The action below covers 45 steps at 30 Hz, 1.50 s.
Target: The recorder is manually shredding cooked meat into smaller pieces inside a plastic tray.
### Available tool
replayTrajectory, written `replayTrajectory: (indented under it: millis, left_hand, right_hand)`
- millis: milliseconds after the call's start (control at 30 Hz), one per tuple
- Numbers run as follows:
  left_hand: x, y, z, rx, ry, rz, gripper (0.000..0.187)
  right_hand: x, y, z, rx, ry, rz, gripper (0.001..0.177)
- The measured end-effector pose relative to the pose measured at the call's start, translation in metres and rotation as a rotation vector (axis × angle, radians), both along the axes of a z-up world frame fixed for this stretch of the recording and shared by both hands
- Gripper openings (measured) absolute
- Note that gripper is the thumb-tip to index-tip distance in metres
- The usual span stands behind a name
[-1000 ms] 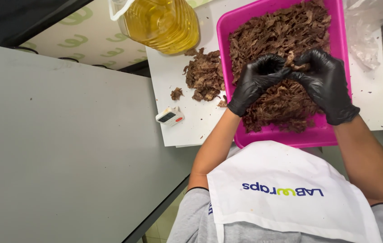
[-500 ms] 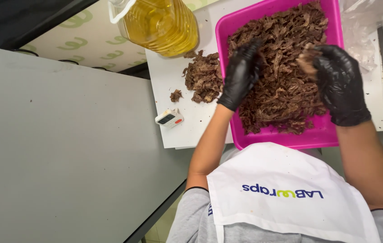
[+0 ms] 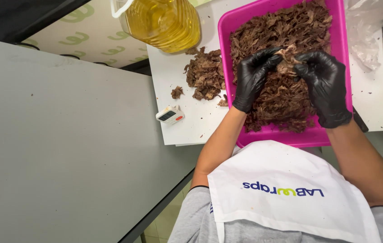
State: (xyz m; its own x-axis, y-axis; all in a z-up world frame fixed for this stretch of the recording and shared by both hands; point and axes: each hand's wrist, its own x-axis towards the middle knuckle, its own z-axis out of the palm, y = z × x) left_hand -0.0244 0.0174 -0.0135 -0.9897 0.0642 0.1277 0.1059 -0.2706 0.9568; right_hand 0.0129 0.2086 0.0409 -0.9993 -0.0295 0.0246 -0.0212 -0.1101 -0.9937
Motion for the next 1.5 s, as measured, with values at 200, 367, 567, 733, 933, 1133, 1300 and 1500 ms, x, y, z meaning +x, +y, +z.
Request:
replayTrajectory:
  millis: [200,367,567,733,933,1133,1300,1500]
  left_hand:
    - [0.002,0.008,-0.005,0.062,-0.134,0.079,0.028]
    - [-0.022,-0.034,0.026,0.250,-0.138,0.233,0.022]
    - [-0.029,-0.049,0.019,-0.259,-0.072,0.197,0.030]
    - [-0.013,-0.009,0.003,-0.680,0.198,-0.050,0.041]
    - [0.000,-0.002,0.004,0.601,-0.482,-0.312,0.065]
    - [-0.038,-0.042,0.020,-0.330,0.086,0.260,0.021]
    - [-0.055,-0.054,-0.008,-0.633,0.250,0.072,0.035]
    - [-0.008,-0.008,-0.012,0.380,-0.420,-0.448,0.060]
  right_hand:
    - [0.011,0.010,-0.016,0.064,-0.039,0.012,0.016]
    - [0.030,0.027,-0.030,0.127,-0.078,0.030,0.020]
    - [0.024,0.026,-0.013,-0.018,-0.065,0.051,0.021]
    - [0.004,0.019,-0.015,-0.058,-0.036,-0.002,0.025]
    - [-0.011,0.014,-0.012,0.154,-0.024,0.060,0.016]
    - [0.011,0.025,0.002,-0.151,-0.186,0.146,0.016]
    - [0.007,0.034,0.002,0.040,0.014,0.126,0.011]
    - [-0.015,0.014,0.011,0.021,0.039,0.079,0.019]
